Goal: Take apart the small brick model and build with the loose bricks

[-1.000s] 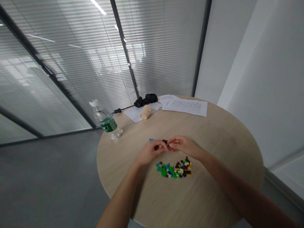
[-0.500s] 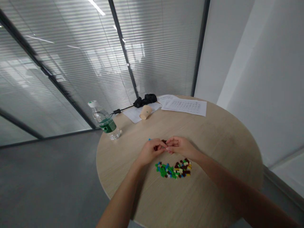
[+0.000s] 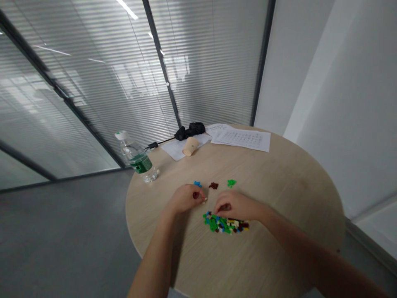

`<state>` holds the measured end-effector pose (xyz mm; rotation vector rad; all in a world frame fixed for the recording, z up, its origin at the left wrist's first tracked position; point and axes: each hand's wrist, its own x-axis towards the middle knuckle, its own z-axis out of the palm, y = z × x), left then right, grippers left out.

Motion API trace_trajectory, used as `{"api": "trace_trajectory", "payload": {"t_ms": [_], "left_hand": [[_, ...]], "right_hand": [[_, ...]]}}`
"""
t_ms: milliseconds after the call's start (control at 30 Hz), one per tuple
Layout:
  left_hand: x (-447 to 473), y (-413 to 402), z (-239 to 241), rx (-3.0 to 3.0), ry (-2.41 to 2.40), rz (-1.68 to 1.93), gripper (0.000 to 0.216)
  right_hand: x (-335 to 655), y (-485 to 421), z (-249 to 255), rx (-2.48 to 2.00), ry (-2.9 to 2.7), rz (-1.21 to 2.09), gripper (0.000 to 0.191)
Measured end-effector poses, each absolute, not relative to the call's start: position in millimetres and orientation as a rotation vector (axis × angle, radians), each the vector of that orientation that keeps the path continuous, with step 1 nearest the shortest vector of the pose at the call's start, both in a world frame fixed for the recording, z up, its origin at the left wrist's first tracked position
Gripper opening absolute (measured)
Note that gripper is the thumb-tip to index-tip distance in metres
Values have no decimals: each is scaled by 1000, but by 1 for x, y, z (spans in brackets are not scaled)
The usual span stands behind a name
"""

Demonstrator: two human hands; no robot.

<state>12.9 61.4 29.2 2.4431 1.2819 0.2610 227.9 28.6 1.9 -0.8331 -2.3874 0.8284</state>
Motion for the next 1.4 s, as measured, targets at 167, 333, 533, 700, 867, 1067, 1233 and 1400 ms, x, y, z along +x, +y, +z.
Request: {"api": "trace_trajectory", "payload": {"t_ms": [167, 333, 533, 700, 867, 1067, 1233, 1400], "left_hand": [[13, 60, 30, 2436, 1290, 251, 12], [12, 62, 29, 2416, 1267, 276, 12], [17, 61, 27, 2459, 1078, 359, 16], [22, 63, 20, 2490, 962, 331, 14], [22, 65, 15, 2506, 972, 344, 13], [25, 60, 21, 2502, 1076, 377, 15], [27, 58, 23, 2456, 1132, 463, 17], [27, 59, 22, 2428, 1129, 509, 20]], "right_hand": [[222, 23, 5, -753, -2517, 727, 28], [225, 24, 3, -797, -2512, 725, 30], [226, 24, 4, -833, -2499, 682, 24], [223, 23, 6, -865, -2537, 629, 17], [216, 18, 0, -1007, -2474, 558, 9], [209, 13, -8, -1167, -2346, 620, 8], [205, 11, -8, -1179, -2323, 626, 7], [218, 25, -3, -1152, -2092, 852, 12]]}}
